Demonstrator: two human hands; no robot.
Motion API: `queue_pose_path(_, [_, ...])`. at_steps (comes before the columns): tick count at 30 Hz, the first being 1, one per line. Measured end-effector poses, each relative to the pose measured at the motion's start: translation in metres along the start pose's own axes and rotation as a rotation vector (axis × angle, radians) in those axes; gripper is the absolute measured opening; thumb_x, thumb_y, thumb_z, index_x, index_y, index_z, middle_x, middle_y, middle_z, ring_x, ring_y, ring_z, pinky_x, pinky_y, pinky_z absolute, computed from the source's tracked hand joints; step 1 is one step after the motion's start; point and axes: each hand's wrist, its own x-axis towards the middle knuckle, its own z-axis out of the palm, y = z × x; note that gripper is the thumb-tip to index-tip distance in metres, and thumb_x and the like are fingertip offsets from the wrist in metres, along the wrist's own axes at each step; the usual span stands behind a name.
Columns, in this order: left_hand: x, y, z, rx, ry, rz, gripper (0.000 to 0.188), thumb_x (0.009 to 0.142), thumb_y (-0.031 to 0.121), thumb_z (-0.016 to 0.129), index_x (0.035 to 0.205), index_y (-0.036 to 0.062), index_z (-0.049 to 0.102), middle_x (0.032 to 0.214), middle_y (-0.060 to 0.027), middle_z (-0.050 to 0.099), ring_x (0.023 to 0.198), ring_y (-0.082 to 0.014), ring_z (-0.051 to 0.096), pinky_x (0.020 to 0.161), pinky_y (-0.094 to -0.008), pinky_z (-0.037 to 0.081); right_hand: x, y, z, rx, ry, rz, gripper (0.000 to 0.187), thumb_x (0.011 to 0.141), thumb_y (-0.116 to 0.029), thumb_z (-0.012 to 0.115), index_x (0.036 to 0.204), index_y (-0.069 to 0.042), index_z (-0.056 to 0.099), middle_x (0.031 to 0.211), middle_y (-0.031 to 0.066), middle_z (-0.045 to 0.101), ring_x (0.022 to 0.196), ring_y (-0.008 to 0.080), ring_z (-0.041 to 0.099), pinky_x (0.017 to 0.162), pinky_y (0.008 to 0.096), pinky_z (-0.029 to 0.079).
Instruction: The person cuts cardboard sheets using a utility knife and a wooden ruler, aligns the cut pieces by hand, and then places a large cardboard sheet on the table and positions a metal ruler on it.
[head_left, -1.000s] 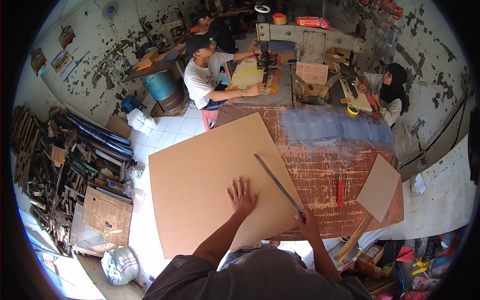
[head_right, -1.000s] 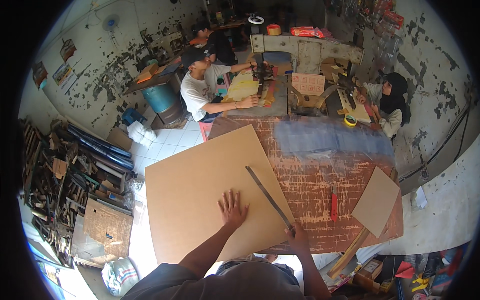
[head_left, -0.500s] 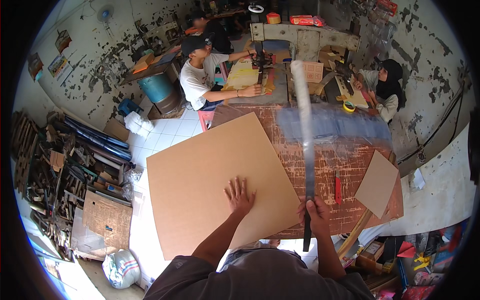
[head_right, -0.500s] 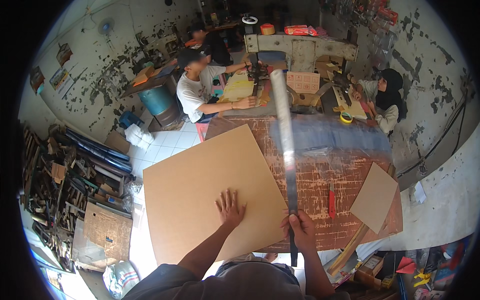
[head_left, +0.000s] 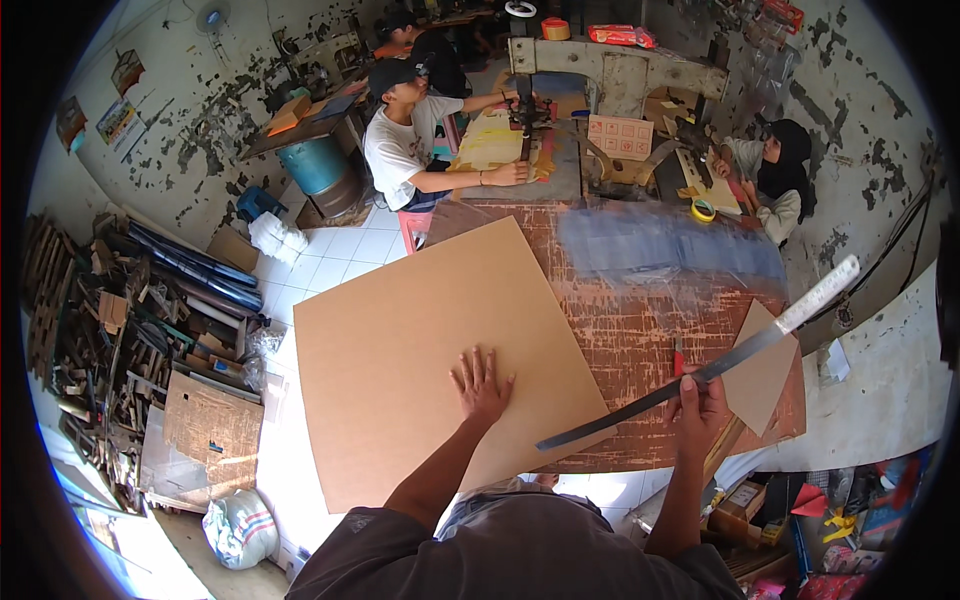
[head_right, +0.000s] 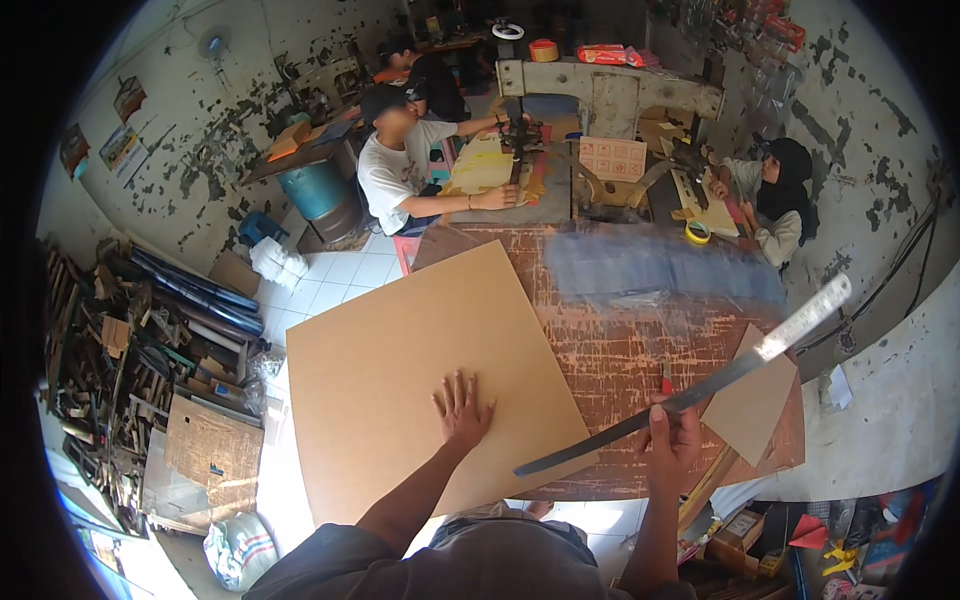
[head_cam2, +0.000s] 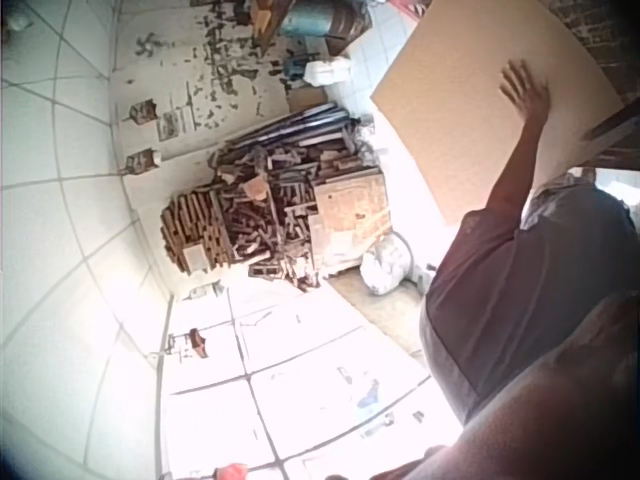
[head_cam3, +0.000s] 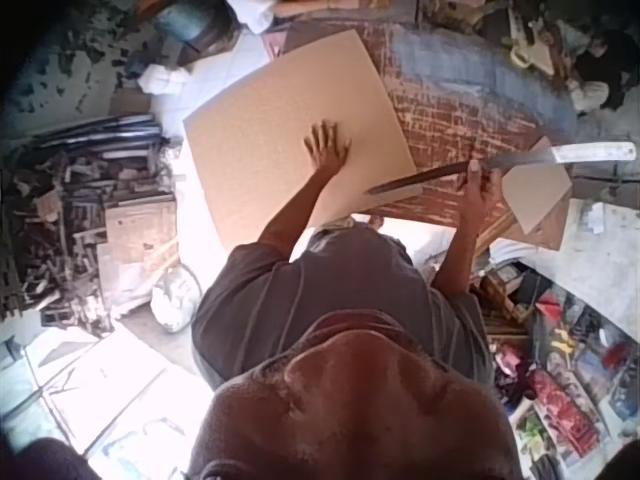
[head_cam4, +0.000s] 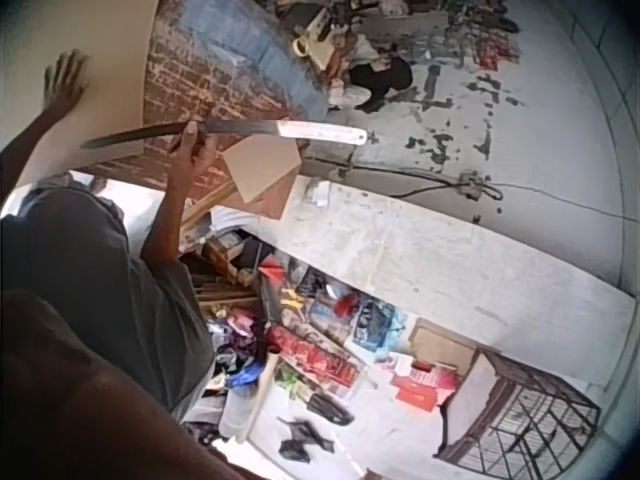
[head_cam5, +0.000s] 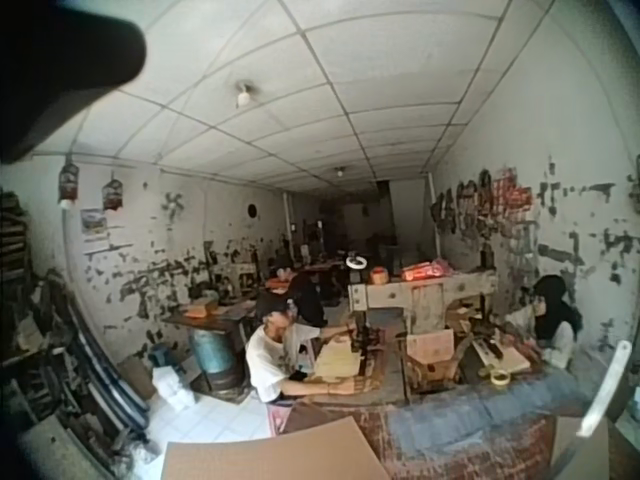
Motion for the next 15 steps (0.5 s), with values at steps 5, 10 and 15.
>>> queue_pose_path(5, [0.001,0.001,0.000,-0.019,-0.002,0.001,0.075,0.098,0.059,0.039,0.159,0.0178,0.023,0.167,-0.0128,0.007,0.153,-0.0385,0.002,0.119,-0.0642,0.000,-0.003,0.014,-0.016,0.074,0.285,-0.167,0.015,0.099,-0.013,0.059,0.108,-0.001,0.056,0.077,0.0062,0.060,0.045,0.0087,0.049,0.040,0.0219,0.042])
queue_pose_path(10, [0.002,0.001,-0.001,-0.018,-0.023,-0.024,0.073,0.099,0.058,0.038,0.158,0.0171,0.025,0.167,-0.0122,0.008,0.153,-0.0385,0.001,0.119,-0.0642,-0.001,-0.012,0.030,-0.014,0.092,0.323,-0.196,0.018,0.101,-0.016,0.056,0.111,-0.001,0.055,0.083,0.0100,0.063,0.051,0.0141,0.059,0.046,0.0242,0.050])
queue_pose_path(15, [0.010,0.007,0.002,-0.094,-0.057,-0.076,0.072,0.100,0.059,0.036,0.154,0.0125,0.033,0.166,-0.0146,0.011,0.153,-0.0395,0.001,0.118,-0.0649,-0.002,-0.035,0.059,-0.001,0.140,0.292,-0.032,0.027,0.103,-0.022,0.051,0.118,0.000,0.055,0.096,0.0138,0.066,0.064,0.0196,0.069,0.055,0.0264,0.057])
